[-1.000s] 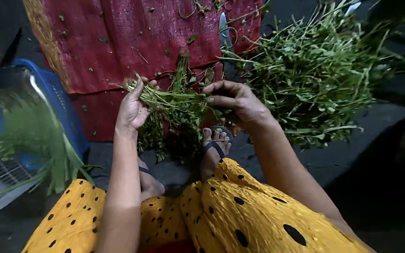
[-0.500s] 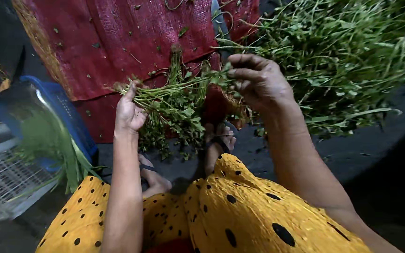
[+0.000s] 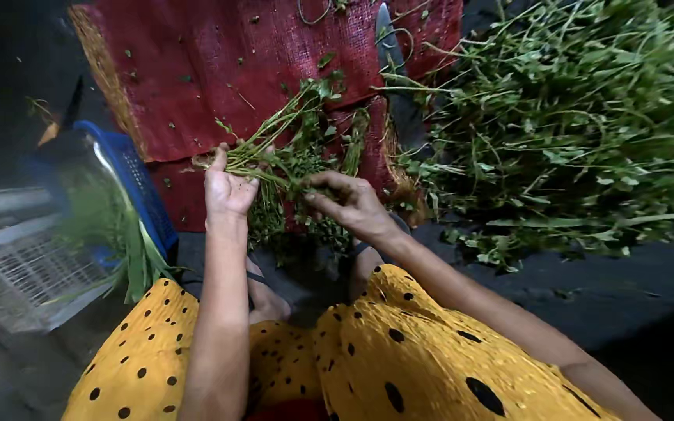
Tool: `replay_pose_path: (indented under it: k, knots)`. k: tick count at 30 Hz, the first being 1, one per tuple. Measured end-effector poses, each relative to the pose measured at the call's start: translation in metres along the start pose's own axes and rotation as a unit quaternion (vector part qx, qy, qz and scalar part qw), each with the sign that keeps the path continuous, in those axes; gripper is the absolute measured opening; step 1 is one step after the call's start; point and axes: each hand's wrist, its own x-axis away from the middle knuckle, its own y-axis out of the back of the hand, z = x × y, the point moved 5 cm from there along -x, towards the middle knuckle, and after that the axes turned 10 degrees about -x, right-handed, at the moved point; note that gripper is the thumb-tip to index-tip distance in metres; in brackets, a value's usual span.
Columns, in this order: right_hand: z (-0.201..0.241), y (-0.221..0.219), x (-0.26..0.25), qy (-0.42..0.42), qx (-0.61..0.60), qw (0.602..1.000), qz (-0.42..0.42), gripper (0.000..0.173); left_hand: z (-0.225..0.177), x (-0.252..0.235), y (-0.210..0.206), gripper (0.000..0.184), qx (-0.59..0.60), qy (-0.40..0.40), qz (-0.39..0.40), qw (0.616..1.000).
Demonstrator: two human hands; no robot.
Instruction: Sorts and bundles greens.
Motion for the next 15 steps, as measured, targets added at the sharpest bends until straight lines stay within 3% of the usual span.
replay_pose_path:
  k: [5,9,12,15]
  knots:
    - [0.006,0.01,0.004,-0.008,0.019,0.999,-0.028,0.022,-0.002,0.006,0.002,0.029,-0.035,-0.032,-0.025,0.999]
    - [0.015,-0.003,0.01,0.054,0.132,0.984,0.109,0.024,0.003,0.005,-0.001,0.034,0.008,-0.06,0.023,0.998]
    - [0.01,-0.006,0.011,0.069,0.236,0.952,0.181,0.036,0.002,0.005,-0.004,0.037,0.042,-0.07,0.074,0.994]
    - [0.016,0.015,0.005,0.01,0.218,0.967,0.129,0.047,-0.002,0.007,-0.003,0.042,0.061,-0.069,0.092,0.992]
